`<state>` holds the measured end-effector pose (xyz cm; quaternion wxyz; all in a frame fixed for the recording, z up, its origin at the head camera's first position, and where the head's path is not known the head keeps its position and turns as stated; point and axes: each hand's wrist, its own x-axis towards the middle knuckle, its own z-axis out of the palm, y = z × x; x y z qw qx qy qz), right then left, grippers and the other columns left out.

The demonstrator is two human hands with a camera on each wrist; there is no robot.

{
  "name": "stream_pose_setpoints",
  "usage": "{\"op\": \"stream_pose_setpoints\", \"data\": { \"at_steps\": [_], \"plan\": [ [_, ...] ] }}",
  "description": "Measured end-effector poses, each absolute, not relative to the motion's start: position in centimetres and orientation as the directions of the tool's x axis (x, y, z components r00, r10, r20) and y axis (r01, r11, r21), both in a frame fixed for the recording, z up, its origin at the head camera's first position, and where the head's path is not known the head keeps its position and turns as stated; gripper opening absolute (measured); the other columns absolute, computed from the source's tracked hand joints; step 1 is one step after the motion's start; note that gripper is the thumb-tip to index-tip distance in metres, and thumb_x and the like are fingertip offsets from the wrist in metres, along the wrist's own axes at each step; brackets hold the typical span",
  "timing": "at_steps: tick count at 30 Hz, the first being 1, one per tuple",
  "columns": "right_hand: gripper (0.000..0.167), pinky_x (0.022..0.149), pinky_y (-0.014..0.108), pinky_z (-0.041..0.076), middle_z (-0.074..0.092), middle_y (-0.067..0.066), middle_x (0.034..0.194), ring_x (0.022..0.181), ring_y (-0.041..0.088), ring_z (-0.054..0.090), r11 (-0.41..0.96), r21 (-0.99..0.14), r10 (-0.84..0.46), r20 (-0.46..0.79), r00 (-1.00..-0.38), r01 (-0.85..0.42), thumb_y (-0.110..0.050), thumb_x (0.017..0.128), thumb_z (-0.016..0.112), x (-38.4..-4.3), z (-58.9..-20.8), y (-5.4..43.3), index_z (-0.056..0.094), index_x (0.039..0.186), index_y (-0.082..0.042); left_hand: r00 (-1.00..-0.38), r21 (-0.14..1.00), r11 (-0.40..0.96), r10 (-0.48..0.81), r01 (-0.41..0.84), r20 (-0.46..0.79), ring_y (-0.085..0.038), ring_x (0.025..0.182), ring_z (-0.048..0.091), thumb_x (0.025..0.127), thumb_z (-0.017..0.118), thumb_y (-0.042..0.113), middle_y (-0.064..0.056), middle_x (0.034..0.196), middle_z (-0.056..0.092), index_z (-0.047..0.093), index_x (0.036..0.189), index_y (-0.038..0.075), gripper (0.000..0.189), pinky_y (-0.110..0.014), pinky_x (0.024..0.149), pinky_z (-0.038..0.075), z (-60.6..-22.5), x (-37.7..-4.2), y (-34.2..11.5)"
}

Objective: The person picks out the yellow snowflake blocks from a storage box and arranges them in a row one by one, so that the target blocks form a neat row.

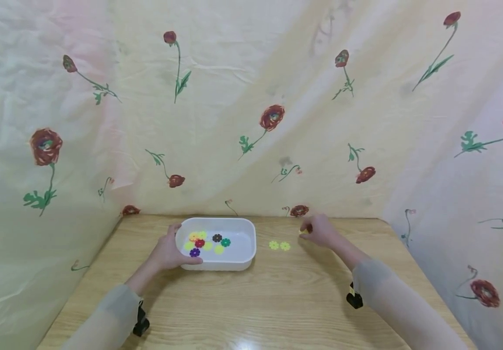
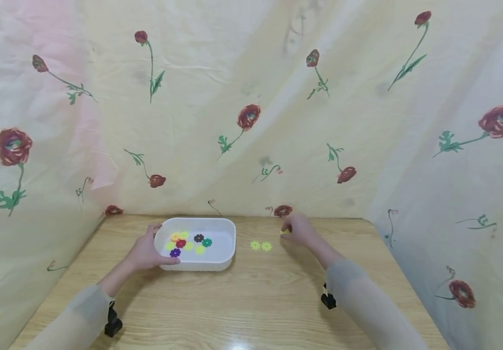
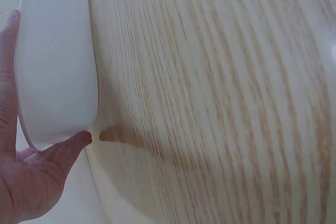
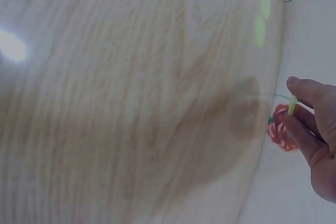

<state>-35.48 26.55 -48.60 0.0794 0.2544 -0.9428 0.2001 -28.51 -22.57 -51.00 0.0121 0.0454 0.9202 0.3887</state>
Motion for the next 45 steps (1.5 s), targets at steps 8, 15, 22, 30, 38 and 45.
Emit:
{"op": "stream_pose_setpoints", "data": {
  "at_steps": [8, 15, 22, 30, 38, 45],
  "plan": [
    [0.010, 0.067, 0.028, 0.053, 0.070, 0.002, 0.076, 0.070, 0.009, 0.058, 0.821, -0.374, -0.409, 0.143, -0.901, -0.432, -0.010, 0.085, 0.088, -34.8, -49.5, 26.8, 0.079, 0.088, -0.004, -0.996, 0.716, 0.695, 0.093, 0.067, 0.003, -0.042, 0.134, 0.058, 0.072, 0.097, 0.053, -0.027, 0.153, 0.052, 0.022, 0.162, 0.004, 0.127, -0.065, 0.115, 0.048, -50.8, -28.3, -22.6],
    [0.010, 0.071, 0.028, 0.059, 0.075, 0.004, 0.082, 0.076, 0.011, 0.064, 0.809, -0.417, -0.414, 0.097, -0.905, -0.415, -0.008, 0.084, 0.087, -34.3, -49.9, 26.2, 0.079, 0.089, -0.003, -0.995, 0.713, 0.697, 0.102, 0.072, 0.001, -0.041, 0.132, 0.058, 0.071, 0.097, 0.053, -0.027, 0.152, 0.052, 0.023, 0.162, 0.003, 0.128, -0.064, 0.116, 0.048, -50.7, -28.4, -22.5],
    [0.010, 0.071, 0.023, 0.057, 0.074, -0.002, 0.081, 0.076, 0.007, 0.063, 0.807, -0.419, -0.425, 0.081, -0.902, -0.418, -0.011, 0.083, 0.088, -34.1, -50.5, 25.9, 0.080, 0.089, -0.008, -0.995, 0.717, 0.695, 0.095, 0.059, -0.009, -0.041, 0.133, 0.058, 0.071, 0.097, 0.053, -0.026, 0.153, 0.052, 0.023, 0.162, 0.004, 0.128, -0.064, 0.116, 0.048, -50.9, -28.4, -22.5],
    [0.010, 0.068, 0.022, 0.054, 0.073, -0.004, 0.077, 0.071, 0.004, 0.060, 0.787, -0.367, -0.480, 0.140, -0.866, -0.496, -0.012, 0.084, 0.088, -33.9, -51.2, 25.7, 0.079, 0.084, -0.009, -0.996, 0.713, 0.699, 0.088, 0.051, -0.015, -0.040, 0.131, 0.058, 0.071, 0.097, 0.053, -0.026, 0.153, 0.051, 0.023, 0.162, 0.005, 0.126, -0.064, 0.115, 0.048, -50.8, -28.3, -22.5],
    [0.011, 0.067, 0.021, 0.053, 0.072, -0.005, 0.078, 0.071, 0.002, 0.059, 0.805, -0.349, -0.466, 0.130, -0.875, -0.480, -0.016, 0.086, 0.088, -33.8, -51.7, 25.3, 0.078, 0.086, -0.011, -0.996, 0.714, 0.699, 0.088, 0.049, -0.017, -0.040, 0.131, 0.058, 0.071, 0.097, 0.053, -0.025, 0.153, 0.052, 0.023, 0.162, 0.006, 0.126, -0.064, 0.115, 0.049, -50.9, -28.3, -22.5],
    [0.013, 0.066, 0.022, 0.053, 0.071, -0.004, 0.077, 0.071, 0.004, 0.058, 0.802, -0.349, -0.469, 0.135, -0.873, -0.485, -0.016, 0.086, 0.088, -33.6, -51.6, 25.1, 0.077, 0.087, -0.009, -0.996, 0.713, 0.700, 0.083, 0.043, -0.021, -0.040, 0.131, 0.058, 0.071, 0.097, 0.055, -0.026, 0.153, 0.052, 0.022, 0.162, 0.006, 0.128, -0.064, 0.115, 0.049, -50.8, -28.3, -22.5]
  ]
}}
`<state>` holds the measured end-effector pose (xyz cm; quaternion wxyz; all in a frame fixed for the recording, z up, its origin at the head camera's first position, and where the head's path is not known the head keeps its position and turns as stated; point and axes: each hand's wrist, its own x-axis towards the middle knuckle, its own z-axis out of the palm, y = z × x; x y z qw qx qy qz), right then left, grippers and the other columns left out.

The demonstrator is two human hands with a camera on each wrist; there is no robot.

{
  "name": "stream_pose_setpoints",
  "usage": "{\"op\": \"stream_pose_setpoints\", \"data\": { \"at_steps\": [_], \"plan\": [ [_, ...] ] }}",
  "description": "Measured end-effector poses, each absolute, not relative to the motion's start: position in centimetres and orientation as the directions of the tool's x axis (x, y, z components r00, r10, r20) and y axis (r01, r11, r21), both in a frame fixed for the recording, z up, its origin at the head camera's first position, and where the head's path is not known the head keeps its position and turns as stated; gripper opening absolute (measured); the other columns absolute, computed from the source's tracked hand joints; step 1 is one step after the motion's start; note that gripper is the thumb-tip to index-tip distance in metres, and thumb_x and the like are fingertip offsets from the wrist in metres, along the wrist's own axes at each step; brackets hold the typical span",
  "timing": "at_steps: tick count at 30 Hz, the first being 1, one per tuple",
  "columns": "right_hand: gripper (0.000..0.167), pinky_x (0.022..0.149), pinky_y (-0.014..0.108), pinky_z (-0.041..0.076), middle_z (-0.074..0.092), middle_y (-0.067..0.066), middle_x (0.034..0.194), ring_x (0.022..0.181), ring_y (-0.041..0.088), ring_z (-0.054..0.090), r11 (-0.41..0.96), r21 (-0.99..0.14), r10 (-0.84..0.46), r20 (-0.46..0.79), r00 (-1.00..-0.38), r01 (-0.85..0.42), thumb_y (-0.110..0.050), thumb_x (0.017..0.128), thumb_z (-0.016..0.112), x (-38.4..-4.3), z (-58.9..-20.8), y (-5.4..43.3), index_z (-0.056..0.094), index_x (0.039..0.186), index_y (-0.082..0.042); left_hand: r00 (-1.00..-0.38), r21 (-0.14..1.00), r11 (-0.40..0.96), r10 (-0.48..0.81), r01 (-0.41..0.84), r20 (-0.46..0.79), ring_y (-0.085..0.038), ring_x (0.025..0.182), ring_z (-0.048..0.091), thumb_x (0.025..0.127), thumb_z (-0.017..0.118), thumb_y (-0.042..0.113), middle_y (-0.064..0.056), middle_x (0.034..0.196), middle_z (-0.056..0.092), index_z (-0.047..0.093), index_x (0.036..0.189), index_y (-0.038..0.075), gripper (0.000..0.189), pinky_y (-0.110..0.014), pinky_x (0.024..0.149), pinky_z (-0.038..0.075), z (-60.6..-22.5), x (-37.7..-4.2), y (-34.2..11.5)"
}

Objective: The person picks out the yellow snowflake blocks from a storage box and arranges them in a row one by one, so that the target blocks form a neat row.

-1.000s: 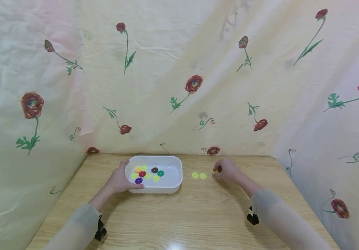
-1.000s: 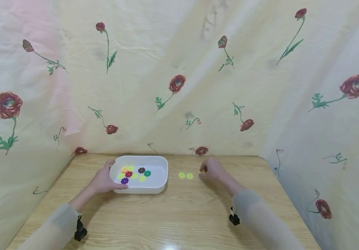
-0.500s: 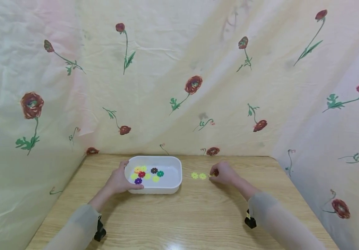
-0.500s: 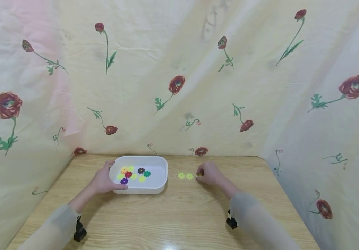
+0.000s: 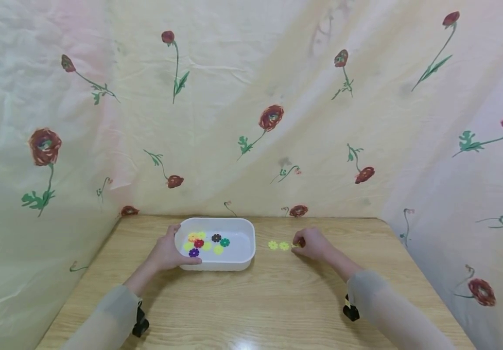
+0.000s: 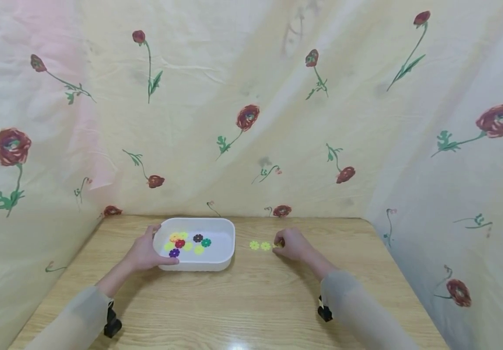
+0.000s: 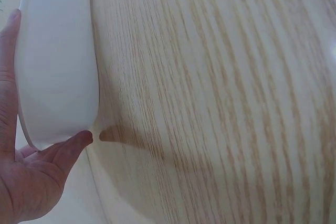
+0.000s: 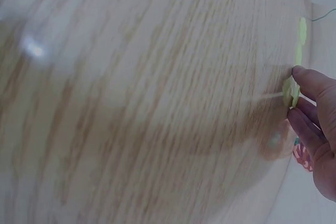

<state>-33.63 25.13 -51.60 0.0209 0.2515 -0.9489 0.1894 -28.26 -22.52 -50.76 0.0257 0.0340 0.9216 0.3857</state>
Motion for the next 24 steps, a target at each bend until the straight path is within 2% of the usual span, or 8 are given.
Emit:
{"op": "stream_pose_setpoints", "data": {
  "at_steps": [15, 21, 24],
  "plan": [
    [0.015, 0.070, 0.024, 0.057, 0.074, -0.003, 0.081, 0.074, 0.005, 0.063, 0.807, -0.347, -0.462, 0.132, -0.877, -0.478, -0.019, 0.087, 0.089, -33.5, -51.7, 25.2, 0.077, 0.088, -0.010, -0.996, 0.698, 0.715, 0.087, 0.042, -0.029, -0.042, 0.132, 0.057, 0.070, 0.096, 0.058, -0.027, 0.153, 0.051, 0.022, 0.162, 0.005, 0.130, -0.065, 0.115, 0.048, -50.6, -28.3, -22.5],
    [0.010, 0.070, 0.026, 0.055, 0.074, -0.002, 0.086, 0.076, 0.007, 0.062, 0.811, -0.433, -0.392, 0.098, -0.915, -0.394, -0.020, 0.095, 0.081, -33.9, -50.6, 25.2, 0.079, 0.096, -0.011, -0.995, 0.700, 0.713, 0.089, 0.039, -0.035, -0.042, 0.133, 0.056, 0.069, 0.096, 0.059, -0.028, 0.153, 0.050, 0.022, 0.163, 0.005, 0.131, -0.066, 0.116, 0.047, -50.5, -28.2, -22.4],
    [0.011, 0.068, 0.027, 0.055, 0.075, 0.001, 0.087, 0.075, 0.009, 0.063, 0.802, -0.416, -0.404, 0.151, -0.902, -0.429, -0.018, 0.096, 0.078, -34.2, -49.6, 24.9, 0.079, 0.098, -0.008, -0.995, 0.699, 0.713, 0.092, 0.044, -0.031, -0.043, 0.133, 0.056, 0.070, 0.096, 0.057, -0.029, 0.153, 0.050, 0.021, 0.163, 0.004, 0.130, -0.067, 0.116, 0.047, -50.6, -28.2, -22.4]
  ]
}}
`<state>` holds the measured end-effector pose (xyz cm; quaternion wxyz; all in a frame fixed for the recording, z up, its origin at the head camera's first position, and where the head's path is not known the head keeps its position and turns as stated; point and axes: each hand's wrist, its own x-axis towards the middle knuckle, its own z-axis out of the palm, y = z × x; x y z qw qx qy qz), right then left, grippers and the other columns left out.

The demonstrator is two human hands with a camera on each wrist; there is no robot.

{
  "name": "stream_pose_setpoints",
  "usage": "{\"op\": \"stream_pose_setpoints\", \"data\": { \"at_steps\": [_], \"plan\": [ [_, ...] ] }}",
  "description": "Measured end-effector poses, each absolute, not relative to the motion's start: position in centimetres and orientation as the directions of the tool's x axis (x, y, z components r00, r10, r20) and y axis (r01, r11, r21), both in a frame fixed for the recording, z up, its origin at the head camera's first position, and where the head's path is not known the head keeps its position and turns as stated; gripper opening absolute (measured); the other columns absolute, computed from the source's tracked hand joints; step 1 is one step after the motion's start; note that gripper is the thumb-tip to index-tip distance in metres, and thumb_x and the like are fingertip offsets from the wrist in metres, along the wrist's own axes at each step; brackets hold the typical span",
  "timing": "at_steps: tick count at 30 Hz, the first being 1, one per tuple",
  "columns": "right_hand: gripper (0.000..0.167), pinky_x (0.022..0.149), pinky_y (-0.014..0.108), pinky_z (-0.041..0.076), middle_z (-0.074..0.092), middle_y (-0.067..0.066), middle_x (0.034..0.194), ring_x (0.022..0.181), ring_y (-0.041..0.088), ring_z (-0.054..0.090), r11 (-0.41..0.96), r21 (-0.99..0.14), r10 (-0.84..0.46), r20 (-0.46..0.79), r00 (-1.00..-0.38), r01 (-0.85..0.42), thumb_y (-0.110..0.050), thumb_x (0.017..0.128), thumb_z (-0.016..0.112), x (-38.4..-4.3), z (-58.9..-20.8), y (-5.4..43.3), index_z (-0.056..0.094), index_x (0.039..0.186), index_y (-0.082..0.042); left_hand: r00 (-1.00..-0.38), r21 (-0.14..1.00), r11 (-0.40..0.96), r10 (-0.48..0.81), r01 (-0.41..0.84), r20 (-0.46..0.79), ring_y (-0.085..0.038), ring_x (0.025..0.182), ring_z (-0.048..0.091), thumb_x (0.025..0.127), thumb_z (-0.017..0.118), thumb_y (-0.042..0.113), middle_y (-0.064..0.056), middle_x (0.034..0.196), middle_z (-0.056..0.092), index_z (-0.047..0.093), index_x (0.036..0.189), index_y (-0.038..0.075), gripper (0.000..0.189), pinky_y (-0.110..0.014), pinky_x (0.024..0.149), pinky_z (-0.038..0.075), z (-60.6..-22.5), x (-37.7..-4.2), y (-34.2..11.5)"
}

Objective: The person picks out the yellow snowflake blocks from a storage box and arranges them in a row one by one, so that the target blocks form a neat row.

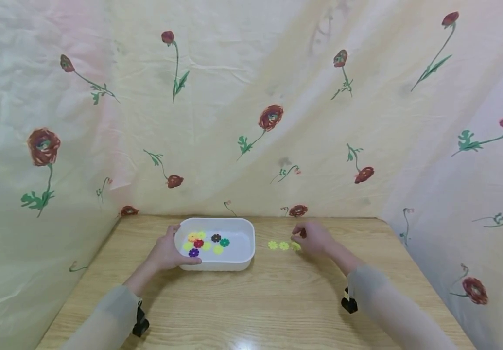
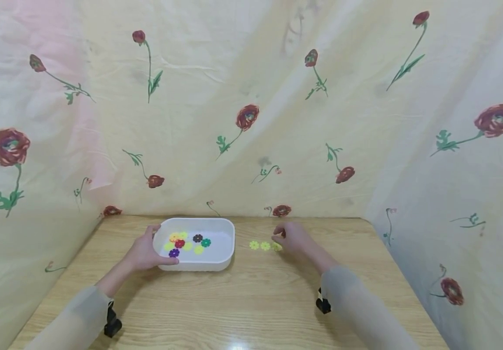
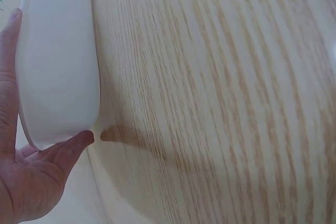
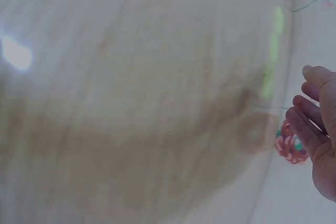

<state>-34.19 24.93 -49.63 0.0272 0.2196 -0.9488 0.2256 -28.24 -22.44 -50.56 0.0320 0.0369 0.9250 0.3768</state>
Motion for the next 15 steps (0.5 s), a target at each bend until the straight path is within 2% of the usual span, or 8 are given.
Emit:
{"op": "stream_pose_setpoints", "data": {
  "at_steps": [4, 11, 15],
  "plan": [
    [0.012, 0.067, 0.029, 0.056, 0.078, 0.005, 0.087, 0.073, 0.010, 0.066, 0.790, -0.338, -0.456, 0.231, -0.859, -0.511, -0.016, 0.095, 0.078, -34.7, -48.5, 24.4, 0.080, 0.098, -0.005, -0.995, 0.701, 0.712, 0.091, 0.045, -0.028, -0.043, 0.133, 0.056, 0.070, 0.097, 0.056, -0.028, 0.153, 0.051, 0.022, 0.163, 0.004, 0.130, -0.066, 0.115, 0.047, -50.6, -28.3, -22.5],
    [0.013, 0.074, 0.035, 0.065, 0.080, 0.011, 0.097, 0.083, 0.023, 0.075, 0.755, -0.336, -0.499, 0.263, -0.825, -0.564, -0.014, 0.096, 0.078, -35.2, -46.8, 22.7, 0.080, 0.102, -0.003, -0.996, 0.696, 0.716, 0.089, 0.049, -0.021, -0.043, 0.134, 0.057, 0.069, 0.097, 0.058, -0.028, 0.154, 0.050, 0.022, 0.163, 0.003, 0.132, -0.066, 0.115, 0.048, -50.9, -28.5, -22.8],
    [0.012, 0.075, 0.033, 0.065, 0.080, 0.008, 0.096, 0.083, 0.019, 0.074, 0.750, -0.326, -0.511, 0.267, -0.817, -0.576, -0.015, 0.096, 0.078, -35.6, -45.7, 21.4, 0.080, 0.100, -0.005, -0.996, 0.694, 0.718, 0.089, 0.053, -0.015, -0.042, 0.133, 0.058, 0.068, 0.097, 0.059, -0.028, 0.154, 0.051, 0.023, 0.162, 0.003, 0.132, -0.065, 0.115, 0.048, -51.0, -28.6, -22.8]
  ]
}}
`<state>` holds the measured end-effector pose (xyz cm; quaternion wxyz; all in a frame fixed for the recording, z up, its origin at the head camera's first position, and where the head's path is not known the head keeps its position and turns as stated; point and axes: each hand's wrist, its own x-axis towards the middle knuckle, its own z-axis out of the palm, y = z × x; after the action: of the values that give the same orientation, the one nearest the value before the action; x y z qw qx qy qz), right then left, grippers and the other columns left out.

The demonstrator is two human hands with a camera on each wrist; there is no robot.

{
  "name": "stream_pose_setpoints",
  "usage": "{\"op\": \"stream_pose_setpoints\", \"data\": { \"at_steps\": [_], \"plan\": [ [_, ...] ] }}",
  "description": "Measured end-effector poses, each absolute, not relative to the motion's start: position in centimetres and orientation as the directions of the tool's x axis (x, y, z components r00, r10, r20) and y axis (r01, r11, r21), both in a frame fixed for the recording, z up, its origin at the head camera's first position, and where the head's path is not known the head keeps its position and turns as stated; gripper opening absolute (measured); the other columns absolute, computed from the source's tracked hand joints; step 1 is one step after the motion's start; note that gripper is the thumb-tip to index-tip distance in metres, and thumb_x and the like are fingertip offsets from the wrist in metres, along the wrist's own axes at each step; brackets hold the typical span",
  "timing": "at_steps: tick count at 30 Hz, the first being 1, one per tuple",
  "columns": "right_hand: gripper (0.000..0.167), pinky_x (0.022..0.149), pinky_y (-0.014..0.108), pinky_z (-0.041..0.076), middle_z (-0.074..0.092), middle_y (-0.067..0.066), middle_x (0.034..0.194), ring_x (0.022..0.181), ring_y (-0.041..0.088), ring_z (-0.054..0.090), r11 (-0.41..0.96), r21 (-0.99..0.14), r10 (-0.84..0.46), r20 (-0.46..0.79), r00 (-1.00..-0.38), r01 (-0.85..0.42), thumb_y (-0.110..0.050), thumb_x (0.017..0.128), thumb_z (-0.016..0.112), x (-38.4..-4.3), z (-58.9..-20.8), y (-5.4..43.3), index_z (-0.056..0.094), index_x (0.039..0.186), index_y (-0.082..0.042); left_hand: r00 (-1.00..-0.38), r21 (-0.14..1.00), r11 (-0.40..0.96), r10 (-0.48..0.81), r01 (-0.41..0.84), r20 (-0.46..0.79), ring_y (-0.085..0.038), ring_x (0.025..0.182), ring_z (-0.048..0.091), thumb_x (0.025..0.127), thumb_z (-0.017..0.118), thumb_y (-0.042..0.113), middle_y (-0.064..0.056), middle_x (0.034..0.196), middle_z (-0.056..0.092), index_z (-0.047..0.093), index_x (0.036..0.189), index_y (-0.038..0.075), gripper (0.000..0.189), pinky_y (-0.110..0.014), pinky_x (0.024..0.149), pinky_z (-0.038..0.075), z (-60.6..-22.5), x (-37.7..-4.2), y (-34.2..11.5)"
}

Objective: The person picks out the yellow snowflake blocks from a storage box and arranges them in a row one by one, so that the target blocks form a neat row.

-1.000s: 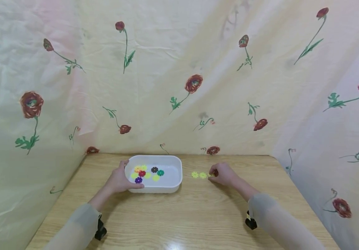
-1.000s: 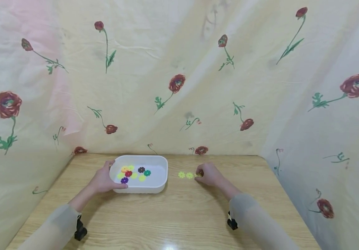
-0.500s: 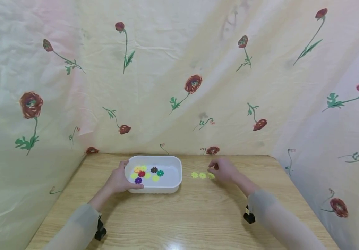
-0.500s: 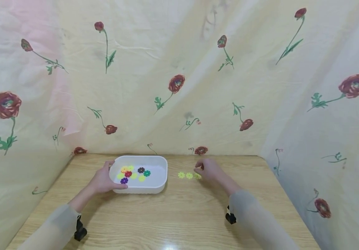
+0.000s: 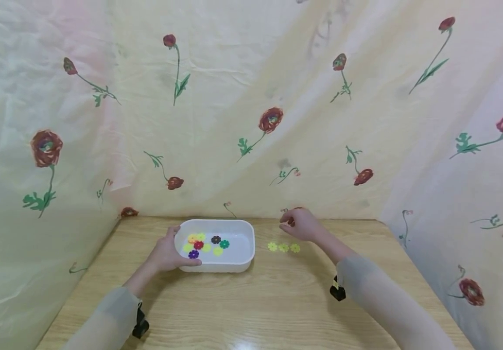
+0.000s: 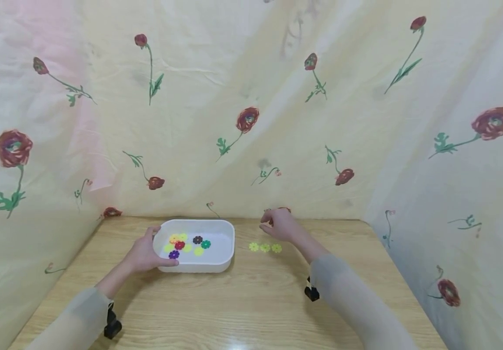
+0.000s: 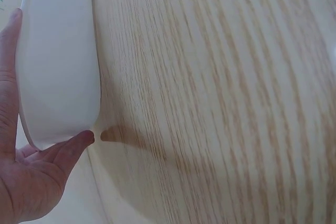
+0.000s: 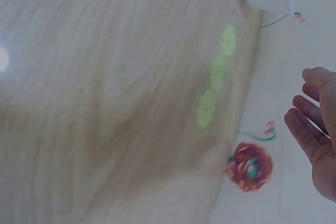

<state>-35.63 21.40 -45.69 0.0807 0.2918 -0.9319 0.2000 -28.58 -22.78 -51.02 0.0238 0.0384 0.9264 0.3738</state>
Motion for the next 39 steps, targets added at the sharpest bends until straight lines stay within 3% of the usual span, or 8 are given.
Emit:
{"op": "stream_pose_setpoints", "data": {
  "at_steps": [14, 31, 39],
  "plan": [
    [0.014, 0.080, 0.035, 0.065, 0.081, 0.010, 0.098, 0.087, 0.022, 0.075, 0.718, -0.280, -0.581, 0.263, -0.770, -0.637, -0.016, 0.097, 0.077, -36.9, -42.5, 15.6, 0.080, 0.104, -0.005, -0.996, 0.704, 0.709, 0.087, 0.045, -0.024, -0.042, 0.134, 0.056, 0.069, 0.097, 0.058, -0.027, 0.155, 0.049, 0.023, 0.162, 0.004, 0.130, -0.066, 0.115, 0.047, -51.1, -28.7, -22.8],
    [0.019, 0.086, 0.033, 0.063, 0.081, 0.007, 0.108, 0.097, 0.019, 0.074, 0.736, -0.290, -0.593, 0.163, -0.789, -0.612, -0.022, 0.099, 0.075, -37.2, -42.0, 9.6, 0.080, 0.112, -0.009, -0.995, 0.719, 0.692, 0.096, 0.062, -0.007, -0.039, 0.130, 0.059, 0.064, 0.096, 0.066, -0.027, 0.151, 0.053, 0.022, 0.163, 0.003, 0.139, -0.063, 0.114, 0.050, -50.9, -28.9, -22.7],
    [0.017, 0.081, 0.029, 0.060, 0.081, 0.005, 0.103, 0.088, 0.016, 0.070, 0.713, -0.260, -0.640, 0.140, -0.756, -0.651, -0.021, 0.099, 0.076, -37.1, -43.0, 7.6, 0.080, 0.110, -0.009, -0.996, 0.716, 0.696, 0.088, 0.048, -0.019, -0.040, 0.130, 0.058, 0.068, 0.097, 0.058, -0.028, 0.151, 0.052, 0.022, 0.162, 0.003, 0.132, -0.064, 0.114, 0.049, -50.9, -28.5, -22.7]
  ]
}}
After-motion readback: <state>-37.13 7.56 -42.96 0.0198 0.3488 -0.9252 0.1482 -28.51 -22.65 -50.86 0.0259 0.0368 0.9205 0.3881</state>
